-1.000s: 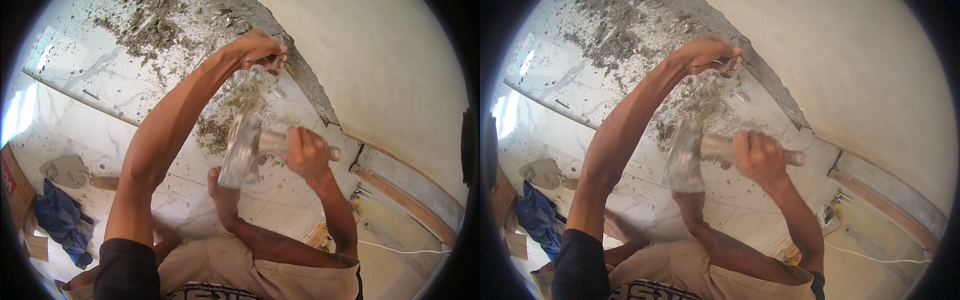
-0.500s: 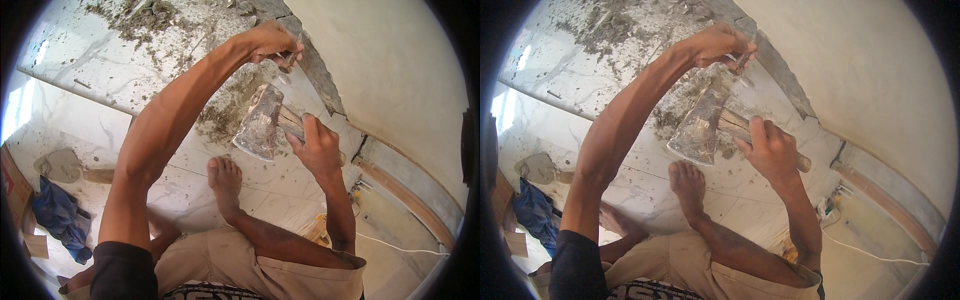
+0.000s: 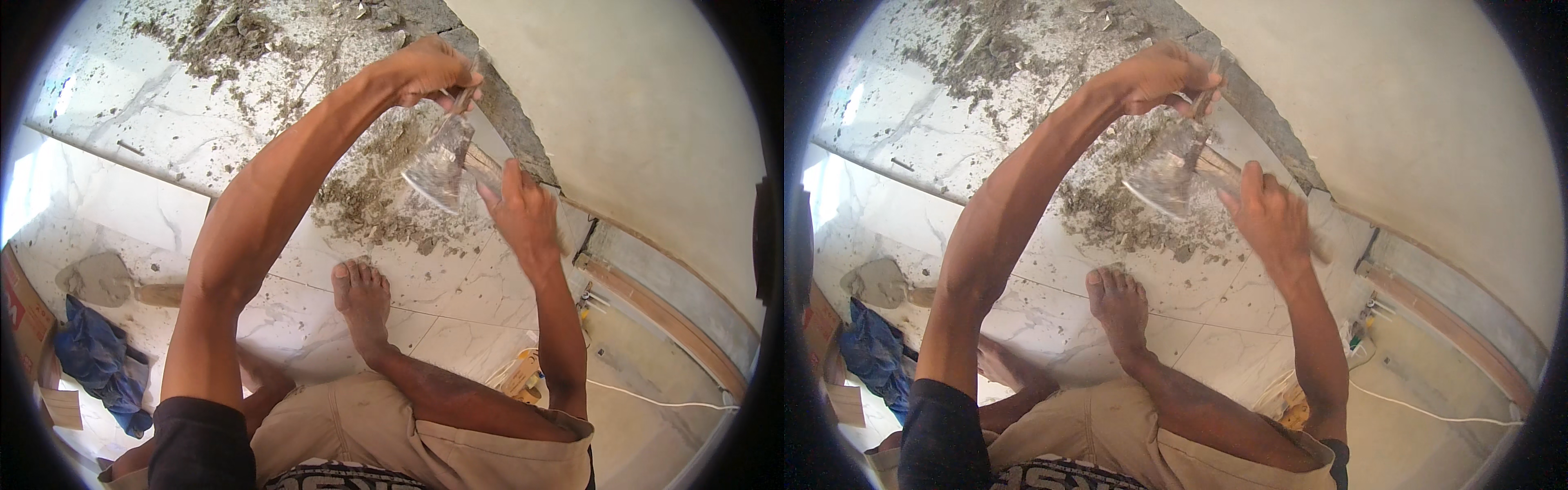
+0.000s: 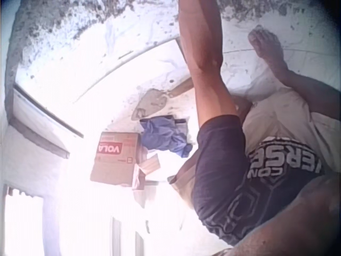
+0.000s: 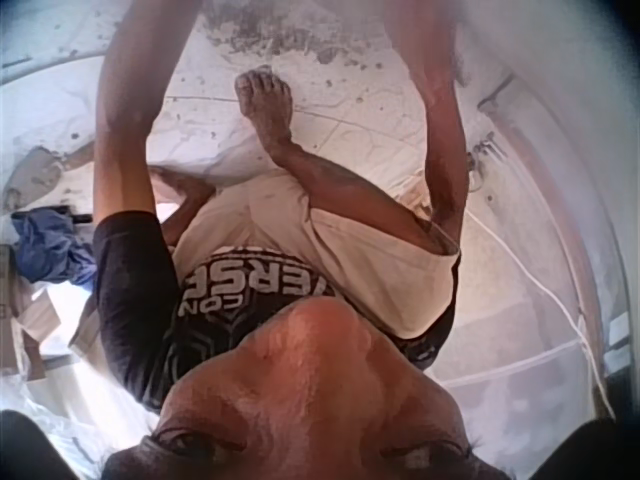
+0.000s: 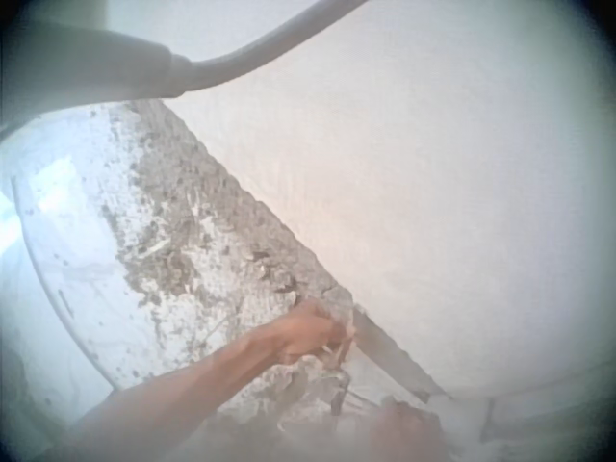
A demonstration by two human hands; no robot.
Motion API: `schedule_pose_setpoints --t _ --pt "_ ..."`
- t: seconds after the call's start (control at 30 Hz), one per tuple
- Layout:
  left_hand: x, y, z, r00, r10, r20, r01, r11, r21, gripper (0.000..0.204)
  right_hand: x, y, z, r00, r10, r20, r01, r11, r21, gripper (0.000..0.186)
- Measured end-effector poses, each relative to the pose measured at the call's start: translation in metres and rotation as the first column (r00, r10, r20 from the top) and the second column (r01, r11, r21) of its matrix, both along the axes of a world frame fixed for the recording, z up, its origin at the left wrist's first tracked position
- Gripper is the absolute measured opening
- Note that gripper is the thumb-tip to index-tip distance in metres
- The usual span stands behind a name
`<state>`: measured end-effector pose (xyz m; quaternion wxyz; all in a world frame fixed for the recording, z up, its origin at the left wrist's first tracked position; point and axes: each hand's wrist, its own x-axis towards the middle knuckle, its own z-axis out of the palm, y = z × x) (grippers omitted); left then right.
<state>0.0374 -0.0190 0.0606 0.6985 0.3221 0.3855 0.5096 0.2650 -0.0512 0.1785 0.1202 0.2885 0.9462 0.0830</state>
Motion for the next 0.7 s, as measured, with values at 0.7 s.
schedule_pose_setpoints --t 0.7 --pt "-0.008 -0.010 -0.018 0.994 0.082 -0.070 -0.081 0.997 0.019 0.023 -0.005 -0.035 0.008 0.981 0.128 -0.144 -0.147 0.981 -0.126 0.039"
